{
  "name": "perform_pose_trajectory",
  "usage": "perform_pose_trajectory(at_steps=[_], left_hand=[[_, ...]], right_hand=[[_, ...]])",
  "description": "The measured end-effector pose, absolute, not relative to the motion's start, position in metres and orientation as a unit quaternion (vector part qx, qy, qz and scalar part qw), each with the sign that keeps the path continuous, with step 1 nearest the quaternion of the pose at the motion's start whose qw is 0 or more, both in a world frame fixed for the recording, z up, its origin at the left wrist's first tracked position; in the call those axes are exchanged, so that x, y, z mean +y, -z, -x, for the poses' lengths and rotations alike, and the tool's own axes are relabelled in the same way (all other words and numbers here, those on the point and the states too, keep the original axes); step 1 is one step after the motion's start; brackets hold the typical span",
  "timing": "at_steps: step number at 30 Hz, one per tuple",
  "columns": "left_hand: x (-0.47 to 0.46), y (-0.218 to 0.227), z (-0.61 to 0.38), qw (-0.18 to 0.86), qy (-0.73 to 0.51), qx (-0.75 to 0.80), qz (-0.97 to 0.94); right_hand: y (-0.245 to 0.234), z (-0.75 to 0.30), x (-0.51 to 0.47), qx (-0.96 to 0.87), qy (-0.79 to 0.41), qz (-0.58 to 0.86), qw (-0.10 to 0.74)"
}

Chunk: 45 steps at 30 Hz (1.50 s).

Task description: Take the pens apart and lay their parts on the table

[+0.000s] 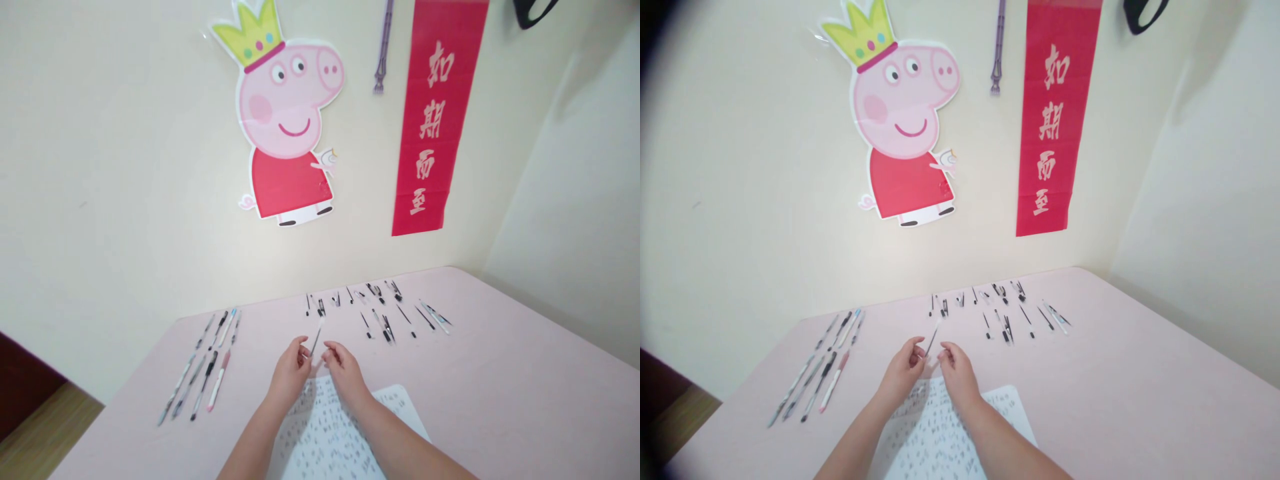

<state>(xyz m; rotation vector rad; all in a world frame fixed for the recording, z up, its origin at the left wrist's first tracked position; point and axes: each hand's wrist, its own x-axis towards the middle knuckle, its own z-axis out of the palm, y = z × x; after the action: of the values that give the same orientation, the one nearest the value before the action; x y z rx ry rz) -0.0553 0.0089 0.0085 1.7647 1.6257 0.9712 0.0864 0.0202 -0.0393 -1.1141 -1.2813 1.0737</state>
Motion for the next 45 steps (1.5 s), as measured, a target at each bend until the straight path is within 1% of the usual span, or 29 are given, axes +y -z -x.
perform_pose_trajectory(at_steps=[7,12,15,19,22,29,37,45], left_hand=[[-0.002,-0.002,0.054,0.166,-0.309,0.577,-0.738],[-0.005,0.001,0.052,0.131,-0.270,0.560,-0.772],[-0.009,0.001,0.049,0.118,-0.264,0.554,-0.781],[-0.013,-0.003,0.044,0.090,-0.260,0.557,-0.784],[-0.014,-0.007,0.043,0.071,-0.240,0.578,-0.777],[-0.013,-0.007,0.044,0.069,-0.207,0.580,-0.785],[-0.012,-0.008,0.046,0.073,-0.212,0.574,-0.787],[-0.012,-0.010,0.046,0.095,-0.187,0.599,-0.773]], right_hand=[[0.039,-0.092,0.024,-0.494,-0.477,0.455,0.567],[0.033,-0.097,0.024,-0.495,-0.462,0.465,0.570],[0.031,-0.096,0.023,-0.502,-0.462,0.470,0.561],[0.029,-0.093,0.022,-0.535,-0.479,0.455,0.526],[0.026,-0.091,0.020,-0.562,-0.461,0.462,0.508],[0.015,-0.089,0.013,-0.631,-0.406,0.469,0.465],[0.018,-0.088,0.013,-0.602,-0.437,0.444,0.500],[0.019,-0.088,0.013,-0.604,-0.438,0.447,0.493]])
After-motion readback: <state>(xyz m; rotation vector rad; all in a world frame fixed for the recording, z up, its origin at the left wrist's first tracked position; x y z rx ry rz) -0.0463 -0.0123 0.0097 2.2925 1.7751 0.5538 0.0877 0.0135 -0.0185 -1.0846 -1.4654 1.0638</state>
